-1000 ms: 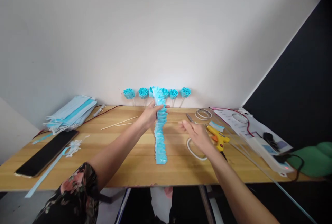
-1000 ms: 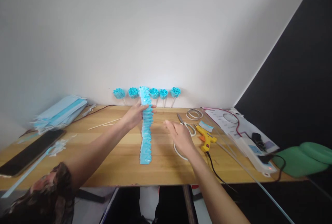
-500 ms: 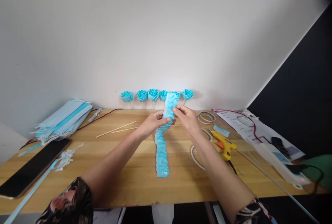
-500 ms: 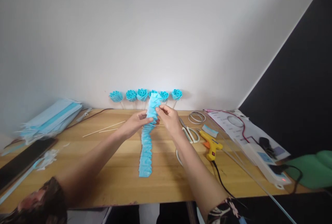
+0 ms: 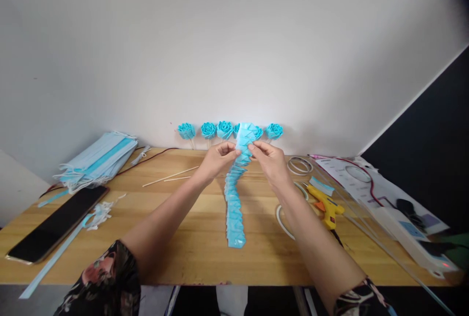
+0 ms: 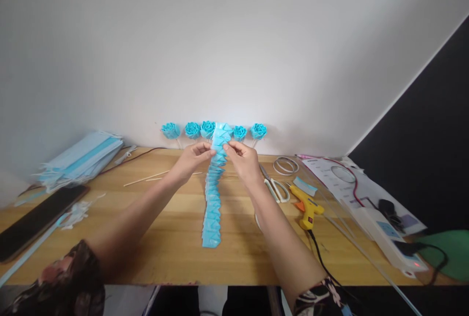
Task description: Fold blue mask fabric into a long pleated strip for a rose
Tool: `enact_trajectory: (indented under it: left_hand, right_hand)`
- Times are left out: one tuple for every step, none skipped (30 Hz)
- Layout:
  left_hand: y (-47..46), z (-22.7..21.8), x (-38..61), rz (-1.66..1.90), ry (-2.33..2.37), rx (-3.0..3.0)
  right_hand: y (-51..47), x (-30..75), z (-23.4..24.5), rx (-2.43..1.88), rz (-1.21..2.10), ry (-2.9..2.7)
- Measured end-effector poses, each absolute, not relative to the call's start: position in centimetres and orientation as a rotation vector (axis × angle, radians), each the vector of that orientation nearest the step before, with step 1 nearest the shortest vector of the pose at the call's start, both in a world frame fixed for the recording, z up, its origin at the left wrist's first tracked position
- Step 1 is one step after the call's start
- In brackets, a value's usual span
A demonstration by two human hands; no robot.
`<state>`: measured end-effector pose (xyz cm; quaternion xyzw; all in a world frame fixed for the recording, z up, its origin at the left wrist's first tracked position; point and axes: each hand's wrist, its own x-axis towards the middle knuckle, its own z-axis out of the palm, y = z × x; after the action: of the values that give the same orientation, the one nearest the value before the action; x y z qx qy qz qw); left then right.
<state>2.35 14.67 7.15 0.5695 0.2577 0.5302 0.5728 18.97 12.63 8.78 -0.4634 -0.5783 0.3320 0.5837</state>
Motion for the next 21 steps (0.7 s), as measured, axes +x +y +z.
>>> enact_trajectory:
  left_hand:
    - [14.7,7.3,2.4,1.260,0.617,1.322]
    - [14.7,7.4,2.5,1.276,0.626,1.313]
    - [14.7,7.5,2.5,1.293,0.630,1.307]
    - [14.7,7.6,2.6,1.309,0.628,1.302]
    - [14.7,7.6,2.6,1.325,0.622,1.297]
    - [14.7,7.6,2.6,1.340,0.614,1.292]
    - [14.7,7.5,2.7,1.352,0.606,1.286]
    - [14.7,7.4,2.8,1.357,0.600,1.284]
    - [14.7,7.3,2.8,1.357,0.598,1.286]
    - [14.8,7.1,2.8,1.351,0.595,1.288]
    - [14.8,6.9,2.8,1.338,0.588,1.288]
    - [14.7,6.7,2.7,1.323,0.577,1.285]
    - [14.7,6.5,2.6,1.312,0.569,1.280]
    - [14.7,6.4,2.5,1.303,0.564,1.282]
    - [14.6,6.2,2.4,1.294,0.566,1.292]
    - [14.6,6.1,2.3,1.283,0.578,1.309]
    - [14.5,6.0,2.2,1.274,0.596,1.328]
    - [14.5,5.9,2.1,1.266,0.615,1.342]
    - [14.5,5.9,2.1,1.261,0.630,1.347]
    - [14.5,5.9,2.0,1.262,0.645,1.343]
    - [14.5,5.8,2.0,1.270,0.661,1.333]
  right_hand:
    - [12.7,19.0,8.8,-1.078,0.774,-1.345]
    - [12.6,19.0,8.7,-1.072,0.775,-1.344]
    - [12.6,19.0,8.6,-1.066,0.779,-1.352]
    - [12.5,19.1,8.5,-1.059,0.789,-1.368]
    - [12.5,19.1,8.4,-1.053,0.805,-1.383]
    - [12.4,19.1,8.2,-1.046,0.825,-1.394]
    - [12.4,19.1,8.0,-1.035,0.847,-1.396]
    - [12.4,19.1,7.8,-1.022,0.866,-1.390]
    - [12.4,19.0,7.5,-1.007,0.878,-1.379]
    - [12.5,19.0,7.3,-0.995,0.880,-1.363]
    - [12.6,18.9,7.1,-0.988,0.874,-1.347]
    - [12.8,18.9,6.8,-0.985,0.866,-1.332]
    - [12.9,18.9,6.6,-0.985,0.857,-1.317]
    - [13.1,18.9,6.4,-0.984,0.852,-1.306]
    - [13.2,18.9,6.2,-0.980,0.850,-1.300]
    - [13.3,18.9,6.0,-0.973,0.849,-1.299]
    - [13.3,18.9,5.8,-0.966,0.849,-1.302]
    - [13.4,18.9,5.6,-0.961,0.847,-1.304]
    - [13.4,18.8,5.5,-0.958,0.847,-1.307]
    - [13.4,18.7,5.4,-0.958,0.849,-1.309]
    - [13.4,18.7,5.3,-0.959,0.850,-1.307]
